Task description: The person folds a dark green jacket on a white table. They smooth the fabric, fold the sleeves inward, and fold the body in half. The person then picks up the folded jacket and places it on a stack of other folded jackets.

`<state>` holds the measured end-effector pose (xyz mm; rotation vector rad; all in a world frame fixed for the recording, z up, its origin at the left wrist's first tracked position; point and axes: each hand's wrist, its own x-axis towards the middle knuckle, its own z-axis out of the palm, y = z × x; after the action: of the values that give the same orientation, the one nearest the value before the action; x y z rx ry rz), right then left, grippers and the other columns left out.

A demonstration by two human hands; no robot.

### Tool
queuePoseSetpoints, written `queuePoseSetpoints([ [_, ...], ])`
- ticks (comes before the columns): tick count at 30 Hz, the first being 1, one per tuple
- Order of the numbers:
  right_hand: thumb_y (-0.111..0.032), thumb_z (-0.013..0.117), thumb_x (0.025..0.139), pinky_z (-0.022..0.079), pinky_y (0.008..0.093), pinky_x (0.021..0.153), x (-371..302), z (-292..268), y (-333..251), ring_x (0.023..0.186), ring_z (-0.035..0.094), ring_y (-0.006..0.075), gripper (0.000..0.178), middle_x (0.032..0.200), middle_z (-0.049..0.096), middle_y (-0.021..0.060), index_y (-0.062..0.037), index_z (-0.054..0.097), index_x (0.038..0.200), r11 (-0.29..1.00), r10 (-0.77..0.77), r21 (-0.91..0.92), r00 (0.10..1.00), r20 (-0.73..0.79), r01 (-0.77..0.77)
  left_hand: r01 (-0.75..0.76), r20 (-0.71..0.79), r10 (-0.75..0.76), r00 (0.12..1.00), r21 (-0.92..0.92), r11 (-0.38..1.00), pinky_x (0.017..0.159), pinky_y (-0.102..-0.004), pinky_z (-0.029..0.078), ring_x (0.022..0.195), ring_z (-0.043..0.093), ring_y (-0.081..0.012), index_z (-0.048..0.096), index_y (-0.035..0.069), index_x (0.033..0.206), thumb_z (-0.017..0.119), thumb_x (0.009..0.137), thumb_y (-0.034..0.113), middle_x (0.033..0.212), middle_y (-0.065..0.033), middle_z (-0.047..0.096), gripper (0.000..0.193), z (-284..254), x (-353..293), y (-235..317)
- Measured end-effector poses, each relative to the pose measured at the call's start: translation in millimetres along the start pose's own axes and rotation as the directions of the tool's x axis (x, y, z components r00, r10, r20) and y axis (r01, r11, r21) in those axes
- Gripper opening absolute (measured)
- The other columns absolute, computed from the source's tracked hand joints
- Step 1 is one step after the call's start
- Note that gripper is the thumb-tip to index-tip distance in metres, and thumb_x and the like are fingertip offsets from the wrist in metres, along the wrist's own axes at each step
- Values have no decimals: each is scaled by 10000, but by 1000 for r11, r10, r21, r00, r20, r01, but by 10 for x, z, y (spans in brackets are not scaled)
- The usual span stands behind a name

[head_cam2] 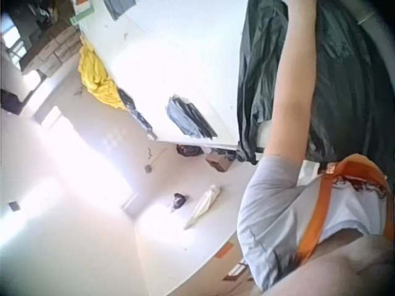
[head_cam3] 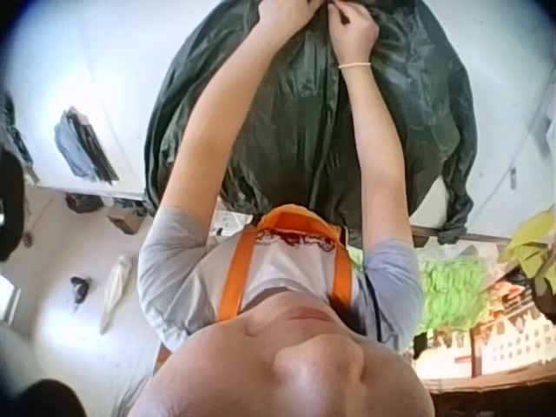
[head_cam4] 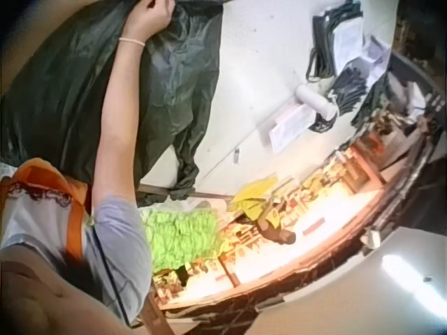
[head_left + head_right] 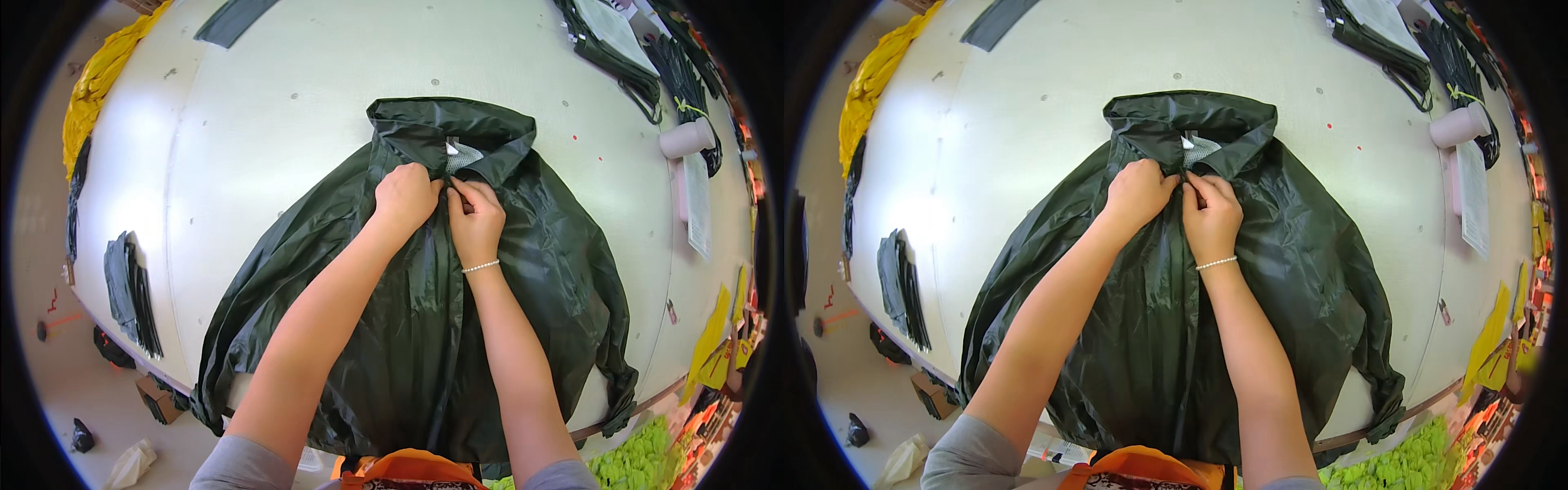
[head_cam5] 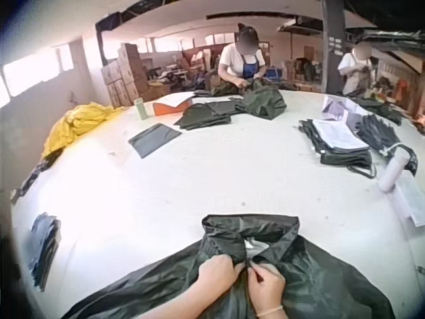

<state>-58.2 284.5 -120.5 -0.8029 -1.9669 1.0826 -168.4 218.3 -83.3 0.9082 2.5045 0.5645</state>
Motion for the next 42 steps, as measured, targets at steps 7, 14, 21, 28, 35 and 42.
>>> queuePoseSetpoints([
  [7, 42, 663, 778, 477, 233, 573, -7, 103, -47, 598, 621, 143, 102, 784, 664, 105, 49, 665, 880, 990, 38, 135, 997, 61, -46, 104, 250, 155, 956, -779, 619, 446, -214, 439, 487, 550, -79, 521, 18, 737, 548, 947, 200, 583, -21, 564, 279, -45, 12, -329],
  [14, 62, 639, 792, 488, 258, 611, -17, 65, -36, 651, 631, 189, 103, 803, 659, 126, 51, 654, 893, 983, -83, 169, 994, 70, 70, 59, 213, 183, 960, -790, 610, 442, -184, 416, 478, 521, -49, 529, 48, 754, 548, 956, 210, 582, 5, 540, 261, 28, -16, -307],
  [21, -109, 630, 826, 501, 339, 570, -6, 92, 72, 612, 644, 306, 101, 721, 644, 151, -50, 668, 899, 1000, -5, -10, 990, 139, 7, -151, -43, 153, 987, -553, 819, 497, -285, 455, 526, 572, -157, 539, 14, 770, 560, 929, 231, 605, -70, 571, 270, 230, 39, -304],
  [28, -99, 733, 777, 491, 281, 625, -874, -658, -393, 645, 575, 143, 358, 758, 608, 79, 23, 583, 1079, 947, 322, -65, 912, 255, -316, 25, -166, -58, 984, -195, 980, 633, -452, 496, 701, 634, -382, 582, 22, 744, 629, 845, 365, 682, -182, 633, 360, 95, -1188, 30],
  [35, -12, 655, 841, 496, 226, 613, -1501, -824, -644, 658, 616, 86, 122, 857, 660, 63, 38, 671, 952, 851, 468, 170, 864, 186, -497, 93, 174, 25, 984, -637, 766, 474, -308, 374, 469, 477, -147, 552, 22, 658, 544, 925, 257, 534, -54, 548, 356, 317, -1671, -125],
  [42, -13, 685, 816, 486, 215, 583, -1447, -784, -755, 615, 593, 78, 126, 769, 637, 45, 57, 649, 914, 868, 401, 234, 896, 189, -438, 203, 284, 114, 952, -864, 462, 480, -280, 394, 495, 490, -101, 514, 14, 690, 500, 929, 223, 581, -37, 545, 318, 286, -1674, -87],
])
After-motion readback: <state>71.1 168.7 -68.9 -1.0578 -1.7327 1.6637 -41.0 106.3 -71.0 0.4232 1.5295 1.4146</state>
